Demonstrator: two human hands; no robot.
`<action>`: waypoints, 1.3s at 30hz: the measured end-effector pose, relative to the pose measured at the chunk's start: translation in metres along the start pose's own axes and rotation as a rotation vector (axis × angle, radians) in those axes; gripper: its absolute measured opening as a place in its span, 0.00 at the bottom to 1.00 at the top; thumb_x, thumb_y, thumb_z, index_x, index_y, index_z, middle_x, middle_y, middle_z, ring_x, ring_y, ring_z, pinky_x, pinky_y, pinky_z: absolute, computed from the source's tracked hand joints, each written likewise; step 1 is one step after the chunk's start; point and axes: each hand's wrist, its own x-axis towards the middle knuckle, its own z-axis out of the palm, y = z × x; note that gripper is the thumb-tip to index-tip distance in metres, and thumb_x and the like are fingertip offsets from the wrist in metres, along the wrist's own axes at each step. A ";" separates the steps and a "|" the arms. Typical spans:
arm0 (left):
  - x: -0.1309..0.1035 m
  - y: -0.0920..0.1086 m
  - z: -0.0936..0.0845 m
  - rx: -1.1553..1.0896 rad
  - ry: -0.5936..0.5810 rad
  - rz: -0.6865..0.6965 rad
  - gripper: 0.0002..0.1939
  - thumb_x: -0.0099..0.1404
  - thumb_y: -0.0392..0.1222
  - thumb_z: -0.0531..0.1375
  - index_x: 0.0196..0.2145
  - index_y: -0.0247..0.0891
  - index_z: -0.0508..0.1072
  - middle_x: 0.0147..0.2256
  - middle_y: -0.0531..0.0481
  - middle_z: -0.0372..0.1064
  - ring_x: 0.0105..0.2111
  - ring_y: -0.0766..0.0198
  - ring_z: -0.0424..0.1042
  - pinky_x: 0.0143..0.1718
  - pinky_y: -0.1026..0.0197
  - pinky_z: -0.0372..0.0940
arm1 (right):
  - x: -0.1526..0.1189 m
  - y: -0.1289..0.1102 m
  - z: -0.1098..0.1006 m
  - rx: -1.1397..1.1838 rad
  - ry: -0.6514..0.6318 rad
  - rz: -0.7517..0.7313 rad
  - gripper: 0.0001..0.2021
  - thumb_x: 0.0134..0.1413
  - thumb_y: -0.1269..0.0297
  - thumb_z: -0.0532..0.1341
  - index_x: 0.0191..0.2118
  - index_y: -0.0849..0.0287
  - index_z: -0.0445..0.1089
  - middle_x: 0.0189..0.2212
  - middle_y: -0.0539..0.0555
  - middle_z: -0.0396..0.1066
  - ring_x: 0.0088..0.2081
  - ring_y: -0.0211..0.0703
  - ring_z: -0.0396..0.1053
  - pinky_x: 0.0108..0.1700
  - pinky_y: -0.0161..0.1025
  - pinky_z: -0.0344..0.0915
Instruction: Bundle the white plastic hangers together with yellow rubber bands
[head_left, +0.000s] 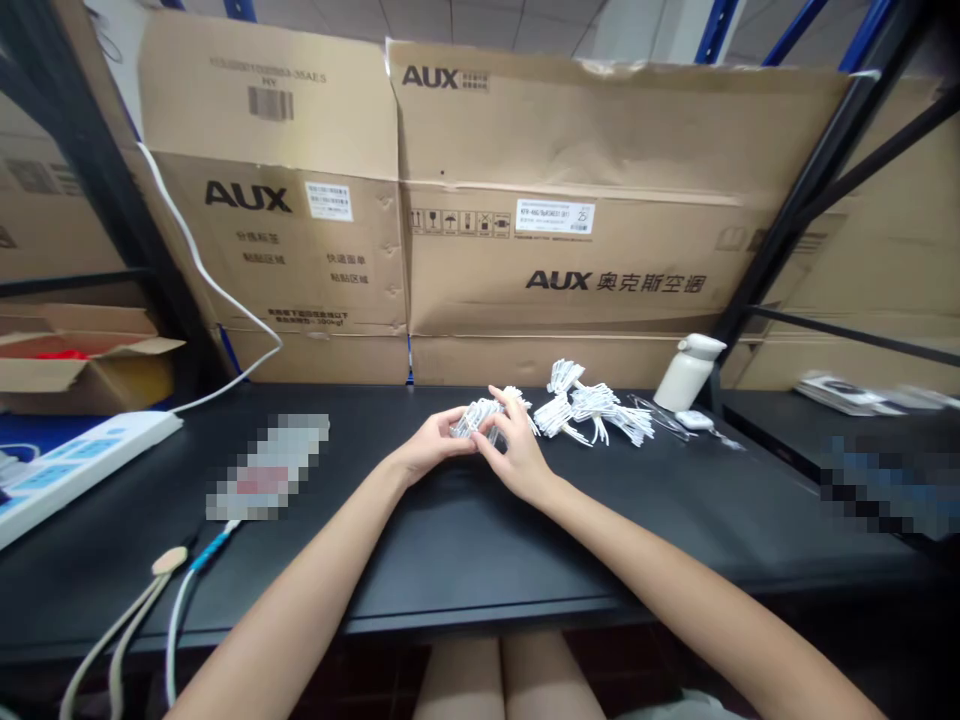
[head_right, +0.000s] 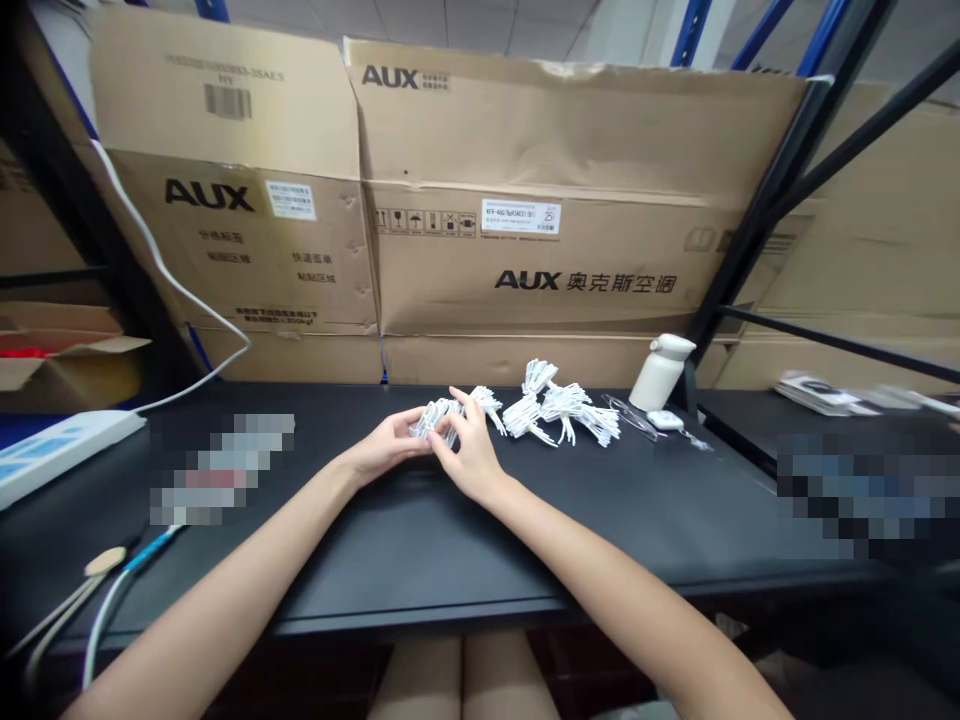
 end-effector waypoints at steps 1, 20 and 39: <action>0.001 0.000 0.000 0.047 0.010 0.016 0.27 0.50 0.35 0.69 0.49 0.35 0.72 0.44 0.43 0.72 0.45 0.57 0.71 0.48 0.55 0.64 | 0.000 0.000 0.000 -0.017 -0.010 -0.016 0.04 0.54 0.64 0.60 0.30 0.58 0.68 0.60 0.62 0.57 0.60 0.54 0.55 0.61 0.55 0.50; -0.002 0.006 0.006 0.490 0.040 -0.047 0.11 0.47 0.36 0.66 0.31 0.31 0.73 0.28 0.51 0.71 0.29 0.66 0.69 0.32 0.64 0.64 | 0.003 -0.008 -0.013 0.113 -0.211 -0.099 0.06 0.55 0.65 0.60 0.29 0.58 0.72 0.64 0.59 0.53 0.63 0.52 0.52 0.63 0.53 0.48; -0.001 0.007 0.017 0.504 0.032 -0.144 0.11 0.48 0.41 0.67 0.29 0.33 0.74 0.23 0.52 0.68 0.23 0.66 0.66 0.20 0.66 0.62 | 0.014 0.013 -0.001 0.928 -0.060 0.637 0.13 0.49 0.55 0.62 0.35 0.59 0.74 0.40 0.57 0.76 0.45 0.48 0.72 0.50 0.46 0.66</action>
